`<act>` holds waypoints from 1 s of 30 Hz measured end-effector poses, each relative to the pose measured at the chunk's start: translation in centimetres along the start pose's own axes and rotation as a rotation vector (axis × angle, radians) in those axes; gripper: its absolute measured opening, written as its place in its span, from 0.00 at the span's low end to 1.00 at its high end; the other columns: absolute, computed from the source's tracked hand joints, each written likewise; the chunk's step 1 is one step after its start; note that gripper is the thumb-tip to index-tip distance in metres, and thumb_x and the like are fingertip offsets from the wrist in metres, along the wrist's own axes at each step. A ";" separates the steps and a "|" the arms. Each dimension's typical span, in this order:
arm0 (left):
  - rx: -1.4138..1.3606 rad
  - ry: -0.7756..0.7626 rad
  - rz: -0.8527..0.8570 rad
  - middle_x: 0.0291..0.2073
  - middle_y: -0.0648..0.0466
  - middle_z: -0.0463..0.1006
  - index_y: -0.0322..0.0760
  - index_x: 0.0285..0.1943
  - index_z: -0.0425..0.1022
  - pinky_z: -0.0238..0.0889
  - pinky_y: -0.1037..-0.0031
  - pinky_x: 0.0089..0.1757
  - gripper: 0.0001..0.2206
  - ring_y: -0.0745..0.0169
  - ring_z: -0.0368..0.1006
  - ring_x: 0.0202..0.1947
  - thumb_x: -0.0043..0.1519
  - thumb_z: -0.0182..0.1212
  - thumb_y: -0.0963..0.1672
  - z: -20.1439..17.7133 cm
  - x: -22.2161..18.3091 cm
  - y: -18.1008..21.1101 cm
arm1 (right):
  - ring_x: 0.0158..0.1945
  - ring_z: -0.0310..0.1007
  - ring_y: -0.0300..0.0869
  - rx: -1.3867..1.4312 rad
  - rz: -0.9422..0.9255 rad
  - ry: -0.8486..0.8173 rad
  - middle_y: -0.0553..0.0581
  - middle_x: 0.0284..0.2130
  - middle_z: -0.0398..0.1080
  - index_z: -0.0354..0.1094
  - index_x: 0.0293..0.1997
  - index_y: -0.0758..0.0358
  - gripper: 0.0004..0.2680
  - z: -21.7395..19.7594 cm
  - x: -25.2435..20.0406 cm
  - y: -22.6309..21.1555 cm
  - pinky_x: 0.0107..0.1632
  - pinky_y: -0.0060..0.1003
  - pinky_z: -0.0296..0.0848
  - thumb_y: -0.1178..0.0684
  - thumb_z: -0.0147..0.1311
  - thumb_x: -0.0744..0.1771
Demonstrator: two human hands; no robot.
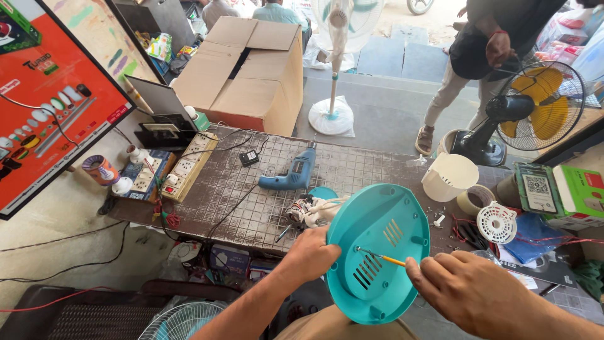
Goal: The person holds a teal plastic fan base and uses a screwdriver to tighten screws into the base. They rotate the base to access different screw holes and continue securing the components together.
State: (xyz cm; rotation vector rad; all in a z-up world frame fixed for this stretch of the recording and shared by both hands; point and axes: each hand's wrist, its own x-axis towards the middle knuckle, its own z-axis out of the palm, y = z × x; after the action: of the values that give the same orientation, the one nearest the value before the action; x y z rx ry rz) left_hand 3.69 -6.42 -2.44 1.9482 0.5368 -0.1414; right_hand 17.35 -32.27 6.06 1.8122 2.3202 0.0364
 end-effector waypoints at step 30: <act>-0.049 0.069 0.044 0.23 0.43 0.80 0.32 0.32 0.78 0.69 0.59 0.34 0.12 0.47 0.77 0.26 0.46 0.54 0.44 0.0 0.4 -1.6 | 0.39 0.78 0.51 0.598 0.453 0.104 0.56 0.37 0.76 0.76 0.47 0.56 0.12 -0.2 2.3 2.8 0.41 0.43 0.74 0.46 0.63 0.63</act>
State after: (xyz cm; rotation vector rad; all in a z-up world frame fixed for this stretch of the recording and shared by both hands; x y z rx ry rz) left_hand 3.37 -5.76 -3.91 1.9206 0.5373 -0.0330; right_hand 19.43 -29.38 6.36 2.6445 2.0650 -0.5648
